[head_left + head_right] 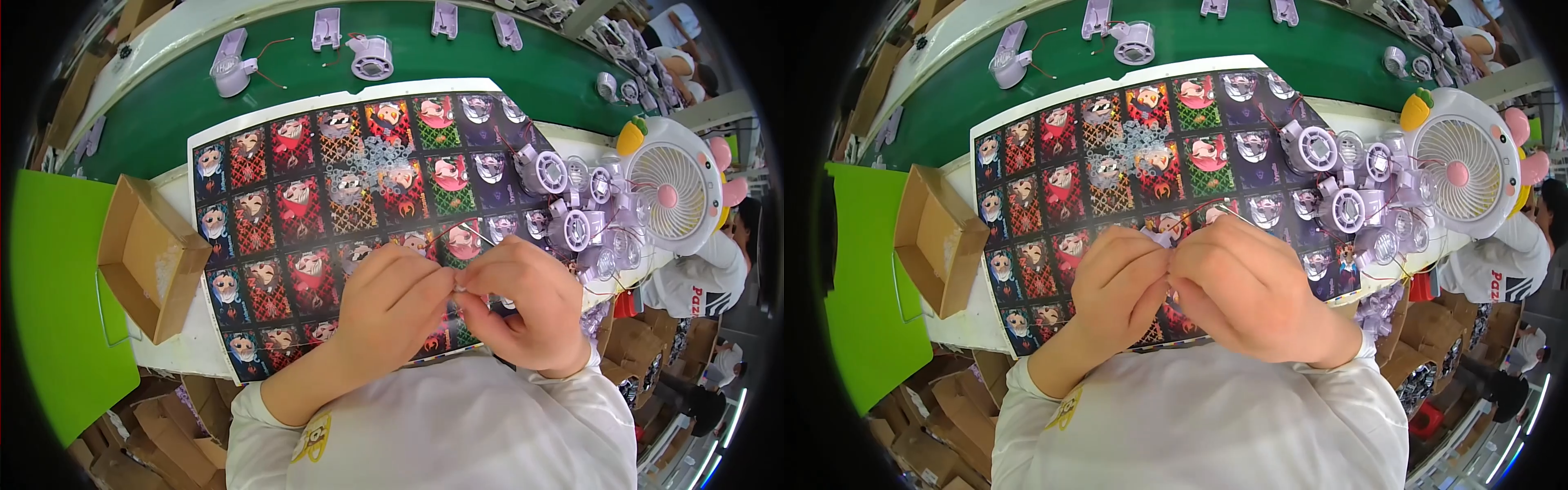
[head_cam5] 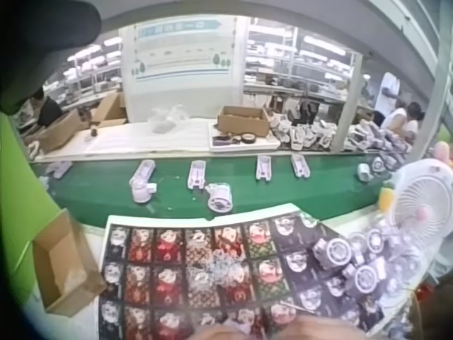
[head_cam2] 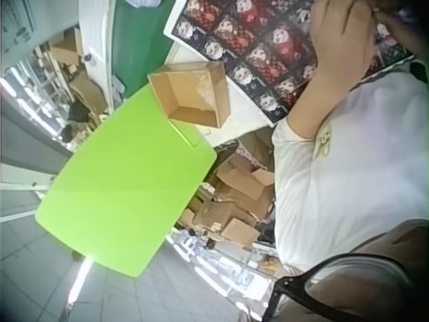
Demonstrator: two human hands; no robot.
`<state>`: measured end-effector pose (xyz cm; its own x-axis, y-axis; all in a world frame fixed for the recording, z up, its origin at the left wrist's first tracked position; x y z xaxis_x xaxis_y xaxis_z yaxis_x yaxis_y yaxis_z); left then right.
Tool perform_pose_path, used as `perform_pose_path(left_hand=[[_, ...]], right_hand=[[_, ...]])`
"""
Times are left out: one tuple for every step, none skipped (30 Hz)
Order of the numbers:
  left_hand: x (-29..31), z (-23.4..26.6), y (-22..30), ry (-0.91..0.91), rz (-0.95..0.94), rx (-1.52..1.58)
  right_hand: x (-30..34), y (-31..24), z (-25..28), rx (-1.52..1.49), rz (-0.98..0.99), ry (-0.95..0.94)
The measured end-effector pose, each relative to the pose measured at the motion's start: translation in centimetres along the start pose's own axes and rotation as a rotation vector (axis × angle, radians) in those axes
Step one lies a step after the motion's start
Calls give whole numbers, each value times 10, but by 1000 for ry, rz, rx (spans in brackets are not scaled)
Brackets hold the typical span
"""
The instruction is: The person assembles mini fans by applying decorative stickers to the plastic housing of the motor unit using a pick tool.
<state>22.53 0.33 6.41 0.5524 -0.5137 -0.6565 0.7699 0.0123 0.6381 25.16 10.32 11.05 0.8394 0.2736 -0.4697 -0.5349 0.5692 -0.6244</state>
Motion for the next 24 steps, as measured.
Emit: perform_pose_path(left_hand=[[2,0,2,6,-26,-44],[4,0,3,12,-52,-89],[4,-1,2,11,-53,-91],[6,-1,8,36,-130,-144],[8,0,15,59,-207,-198],[7,0,14,59,-207,-198],[8,-3,18,29,-248,-214],[9,-5,20,0,-289,-231],[8,-6,18,0,-290,-228],[9,-9,11,-12,-266,-234],[9,-12,5,-24,-242,-239],[9,-13,2,-25,-241,-240],[7,-17,-16,-74,-100,-165],[8,-23,-33,-122,41,-88],[16,-31,-46,-196,118,-65],[20,-32,-48,-196,120,-63],[26,-35,-59,-222,238,10],[33,-38,-69,-245,359,78],[33,-41,-69,-243,360,80],[31,-43,-67,-229,341,79],[30,-43,-66,-214,324,74],[31,-44,-68,-213,326,73],[34,-45,-72,-204,360,131],[35,-47,-76,-198,392,193]], right_hand=[[1,0,-1,40,-30,-15],[2,-4,0,38,-30,-14],[3,4,-2,8,-158,-43],[6,15,-5,-21,-286,-73],[7,16,-4,-24,-284,-73],[9,21,-5,-66,-288,-93],[10,24,-7,-110,-292,-114],[12,27,-9,-112,-291,-116],[14,30,-7,-114,-293,-91],[16,33,-5,-117,-295,-66],[19,34,-7,-116,-297,-67],[21,38,-1,-110,-301,17],[24,41,4,-104,-306,101],[32,55,6,-226,-372,191],[39,67,7,-348,-440,279],[44,78,5,-511,-555,344],[48,89,-1,-699,-581,379],[53,103,-9,-892,-602,409],[59,115,-20,-1129,-634,445],[65,123,-28,-1227,-687,452],[70,130,-39,-1330,-739,456],[74,131,-48,-1323,-761,391],[75,129,-50,-1052,-787,280],[74,124,-53,-778,-804,175]])
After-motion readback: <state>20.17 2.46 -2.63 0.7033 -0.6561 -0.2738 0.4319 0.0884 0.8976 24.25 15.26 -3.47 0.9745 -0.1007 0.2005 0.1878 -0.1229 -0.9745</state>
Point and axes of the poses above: each hand's wrist, its own x-axis away from the middle knuckle, its own z-axis out of the back of the hand, y = z × x, the point moved 10 cm from there along -x, towards the middle knuckle, and after that the axes turned 3 degrees about -y, right-handed, at the moved point
